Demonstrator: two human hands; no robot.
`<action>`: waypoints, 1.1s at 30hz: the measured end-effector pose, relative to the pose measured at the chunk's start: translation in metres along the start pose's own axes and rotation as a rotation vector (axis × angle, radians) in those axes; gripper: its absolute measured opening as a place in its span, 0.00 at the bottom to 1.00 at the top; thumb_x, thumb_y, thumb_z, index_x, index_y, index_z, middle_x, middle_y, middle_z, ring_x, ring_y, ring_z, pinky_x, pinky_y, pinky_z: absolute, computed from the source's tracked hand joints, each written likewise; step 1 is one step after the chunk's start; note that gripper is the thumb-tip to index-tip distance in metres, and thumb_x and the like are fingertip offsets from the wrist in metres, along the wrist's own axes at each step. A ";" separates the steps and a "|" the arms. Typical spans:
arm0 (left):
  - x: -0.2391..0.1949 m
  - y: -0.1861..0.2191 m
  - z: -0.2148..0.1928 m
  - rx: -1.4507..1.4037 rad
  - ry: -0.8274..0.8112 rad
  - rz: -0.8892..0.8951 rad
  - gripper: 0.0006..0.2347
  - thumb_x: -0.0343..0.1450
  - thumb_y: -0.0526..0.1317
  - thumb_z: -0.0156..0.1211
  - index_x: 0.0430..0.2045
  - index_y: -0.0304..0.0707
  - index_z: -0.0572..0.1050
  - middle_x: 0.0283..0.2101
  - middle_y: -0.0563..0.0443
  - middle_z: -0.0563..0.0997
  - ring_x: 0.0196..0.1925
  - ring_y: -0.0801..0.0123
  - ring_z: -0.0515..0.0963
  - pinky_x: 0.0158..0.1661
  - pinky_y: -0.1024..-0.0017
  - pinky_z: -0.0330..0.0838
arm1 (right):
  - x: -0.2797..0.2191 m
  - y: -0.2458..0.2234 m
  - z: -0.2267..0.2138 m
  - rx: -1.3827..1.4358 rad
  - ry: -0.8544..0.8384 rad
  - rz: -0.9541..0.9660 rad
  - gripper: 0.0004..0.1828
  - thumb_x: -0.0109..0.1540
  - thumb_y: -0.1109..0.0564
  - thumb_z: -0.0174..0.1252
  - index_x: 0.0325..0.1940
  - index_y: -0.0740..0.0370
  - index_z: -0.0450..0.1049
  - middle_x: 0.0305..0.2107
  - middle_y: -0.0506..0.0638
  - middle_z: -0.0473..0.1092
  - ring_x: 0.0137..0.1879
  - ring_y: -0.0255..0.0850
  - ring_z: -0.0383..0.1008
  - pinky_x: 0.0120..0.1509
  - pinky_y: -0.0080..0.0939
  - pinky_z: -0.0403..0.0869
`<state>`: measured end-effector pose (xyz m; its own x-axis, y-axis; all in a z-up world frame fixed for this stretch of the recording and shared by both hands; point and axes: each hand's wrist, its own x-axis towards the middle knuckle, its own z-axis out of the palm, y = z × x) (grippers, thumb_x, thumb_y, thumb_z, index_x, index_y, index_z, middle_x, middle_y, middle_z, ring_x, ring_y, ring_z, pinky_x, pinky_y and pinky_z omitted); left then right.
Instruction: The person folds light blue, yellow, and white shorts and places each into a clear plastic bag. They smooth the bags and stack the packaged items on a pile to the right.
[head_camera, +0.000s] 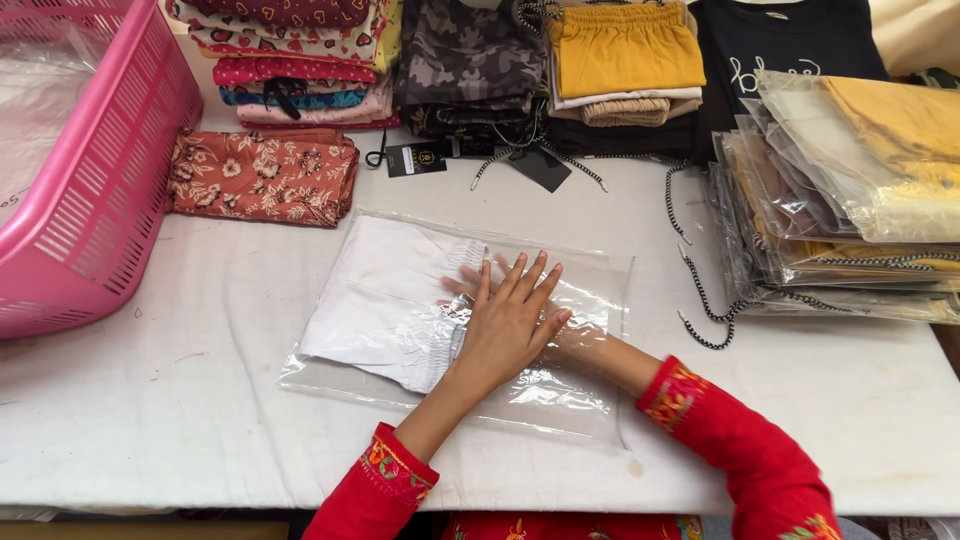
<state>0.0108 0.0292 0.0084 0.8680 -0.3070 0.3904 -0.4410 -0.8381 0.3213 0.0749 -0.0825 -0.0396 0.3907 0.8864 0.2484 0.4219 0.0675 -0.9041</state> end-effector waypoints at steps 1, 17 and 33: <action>-0.001 -0.001 0.005 -0.011 -0.034 -0.008 0.29 0.78 0.60 0.34 0.71 0.45 0.60 0.75 0.46 0.58 0.79 0.56 0.51 0.72 0.38 0.28 | -0.028 -0.015 -0.015 -0.378 -0.057 0.188 0.49 0.63 0.35 0.59 0.80 0.49 0.43 0.77 0.51 0.38 0.82 0.47 0.32 0.82 0.59 0.41; -0.037 0.025 0.049 -0.039 -0.449 0.142 0.43 0.72 0.70 0.37 0.74 0.34 0.46 0.75 0.22 0.39 0.78 0.34 0.32 0.69 0.36 0.24 | -0.010 -0.096 -0.087 -0.748 0.165 0.147 0.23 0.71 0.44 0.44 0.66 0.53 0.71 0.66 0.55 0.66 0.68 0.50 0.67 0.71 0.53 0.65; -0.225 0.028 0.024 -1.119 0.437 -0.974 0.41 0.67 0.38 0.61 0.71 0.38 0.36 0.76 0.40 0.43 0.77 0.52 0.49 0.69 0.49 0.52 | -0.053 -0.028 -0.075 -0.973 0.087 0.347 0.35 0.68 0.29 0.36 0.78 0.37 0.52 0.76 0.48 0.47 0.81 0.47 0.42 0.82 0.59 0.39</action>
<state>-0.1913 0.0644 -0.0910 0.8673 0.4569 -0.1973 0.1232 0.1869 0.9746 0.1043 -0.1654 -0.0014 0.6582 0.7478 0.0869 0.7384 -0.6188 -0.2682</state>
